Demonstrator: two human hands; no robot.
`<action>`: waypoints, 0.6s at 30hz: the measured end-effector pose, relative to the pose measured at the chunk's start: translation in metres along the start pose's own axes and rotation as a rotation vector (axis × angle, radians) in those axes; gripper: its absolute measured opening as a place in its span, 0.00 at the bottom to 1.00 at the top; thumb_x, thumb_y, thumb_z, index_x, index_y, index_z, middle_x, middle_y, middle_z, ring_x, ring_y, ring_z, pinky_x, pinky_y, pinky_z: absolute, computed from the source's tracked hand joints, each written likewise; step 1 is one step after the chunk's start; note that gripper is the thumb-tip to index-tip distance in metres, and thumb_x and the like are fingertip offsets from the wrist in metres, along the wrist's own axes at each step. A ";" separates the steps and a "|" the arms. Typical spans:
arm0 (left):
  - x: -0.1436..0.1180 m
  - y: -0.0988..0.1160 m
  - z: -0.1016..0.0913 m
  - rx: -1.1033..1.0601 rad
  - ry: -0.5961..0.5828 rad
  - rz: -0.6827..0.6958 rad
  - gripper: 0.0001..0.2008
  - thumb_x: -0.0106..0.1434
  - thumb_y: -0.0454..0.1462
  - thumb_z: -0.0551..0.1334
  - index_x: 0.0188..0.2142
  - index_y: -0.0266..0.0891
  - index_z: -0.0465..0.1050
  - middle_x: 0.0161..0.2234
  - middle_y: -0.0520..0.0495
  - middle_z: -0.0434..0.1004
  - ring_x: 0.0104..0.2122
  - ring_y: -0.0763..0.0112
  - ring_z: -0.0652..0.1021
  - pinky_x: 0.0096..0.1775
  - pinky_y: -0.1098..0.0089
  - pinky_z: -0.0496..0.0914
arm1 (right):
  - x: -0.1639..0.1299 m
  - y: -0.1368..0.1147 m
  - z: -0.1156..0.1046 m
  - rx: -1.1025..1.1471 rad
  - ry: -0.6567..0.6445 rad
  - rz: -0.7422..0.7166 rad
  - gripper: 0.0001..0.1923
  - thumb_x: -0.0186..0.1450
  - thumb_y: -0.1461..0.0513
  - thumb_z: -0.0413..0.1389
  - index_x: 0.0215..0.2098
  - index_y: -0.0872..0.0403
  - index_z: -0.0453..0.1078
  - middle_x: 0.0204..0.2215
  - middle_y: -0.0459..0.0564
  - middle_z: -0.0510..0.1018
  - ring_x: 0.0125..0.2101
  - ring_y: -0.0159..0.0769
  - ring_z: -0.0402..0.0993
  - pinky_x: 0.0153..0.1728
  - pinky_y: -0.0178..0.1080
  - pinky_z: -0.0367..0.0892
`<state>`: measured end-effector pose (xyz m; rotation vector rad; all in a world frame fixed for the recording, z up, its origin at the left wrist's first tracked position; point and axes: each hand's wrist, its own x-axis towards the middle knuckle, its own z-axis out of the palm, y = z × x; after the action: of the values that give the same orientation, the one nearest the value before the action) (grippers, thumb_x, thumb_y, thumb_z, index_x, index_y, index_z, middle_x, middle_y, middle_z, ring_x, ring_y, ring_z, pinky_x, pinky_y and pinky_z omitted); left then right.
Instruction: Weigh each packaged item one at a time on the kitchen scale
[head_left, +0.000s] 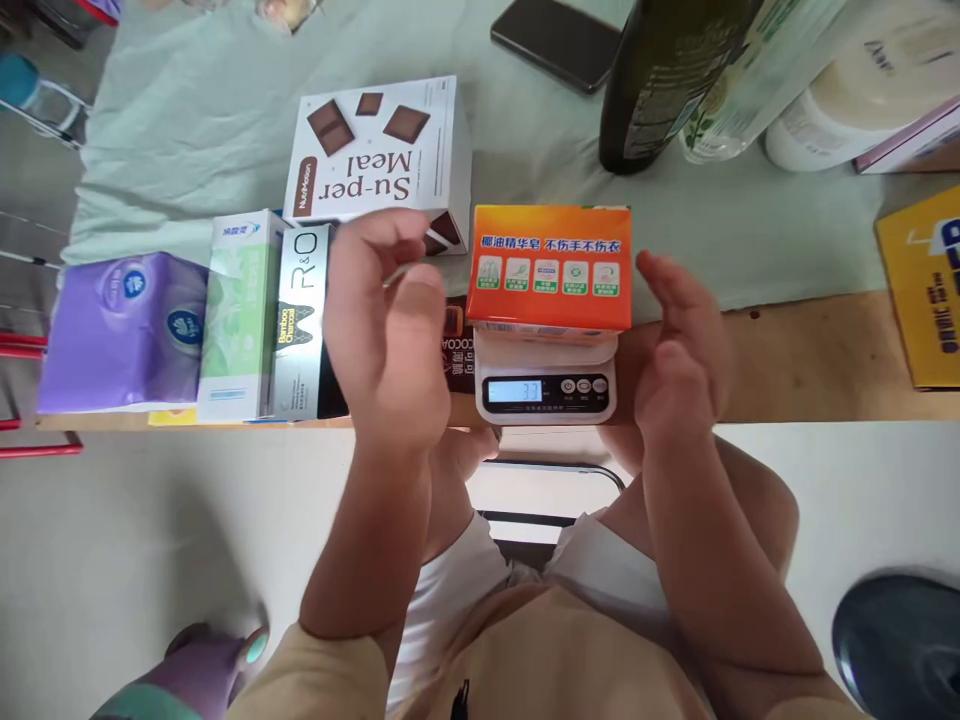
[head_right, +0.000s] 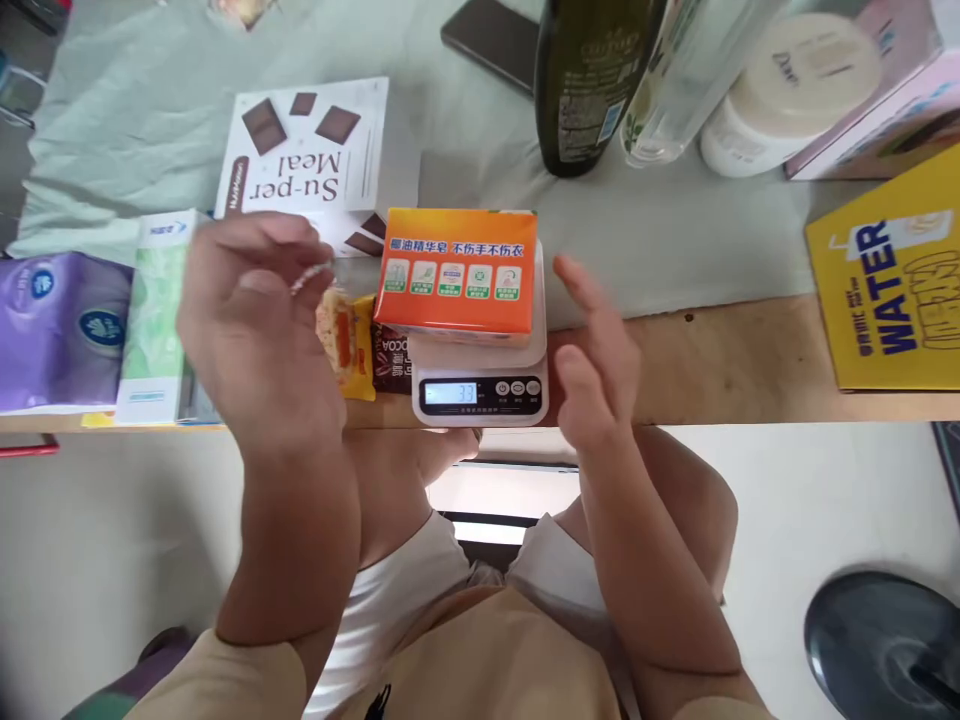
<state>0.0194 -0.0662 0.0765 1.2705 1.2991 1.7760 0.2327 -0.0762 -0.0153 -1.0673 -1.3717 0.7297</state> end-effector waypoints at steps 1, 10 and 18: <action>0.003 -0.002 -0.002 -0.026 0.017 0.063 0.09 0.63 0.43 0.71 0.41 0.44 0.84 0.41 0.46 0.80 0.44 0.61 0.78 0.51 0.60 0.72 | 0.001 0.004 -0.001 0.067 0.053 -0.015 0.27 0.70 0.47 0.52 0.64 0.43 0.72 0.63 0.52 0.78 0.68 0.51 0.72 0.74 0.62 0.62; 0.009 -0.007 -0.004 0.048 -0.208 0.146 0.18 0.66 0.55 0.71 0.39 0.45 0.81 0.36 0.50 0.78 0.38 0.65 0.79 0.41 0.59 0.73 | 0.008 0.009 -0.004 0.214 0.244 0.060 0.20 0.65 0.51 0.53 0.50 0.46 0.79 0.47 0.51 0.84 0.53 0.47 0.82 0.61 0.58 0.75; 0.007 -0.016 -0.003 0.206 -0.172 0.115 0.15 0.66 0.40 0.67 0.24 0.48 0.68 0.23 0.48 0.68 0.26 0.62 0.70 0.30 0.58 0.63 | 0.006 0.003 -0.002 0.269 0.178 0.053 0.17 0.69 0.53 0.52 0.47 0.48 0.80 0.43 0.51 0.84 0.53 0.46 0.82 0.65 0.60 0.72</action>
<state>0.0126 -0.0561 0.0635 1.6037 1.3611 1.5992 0.2357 -0.0701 -0.0150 -0.9334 -1.0639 0.8121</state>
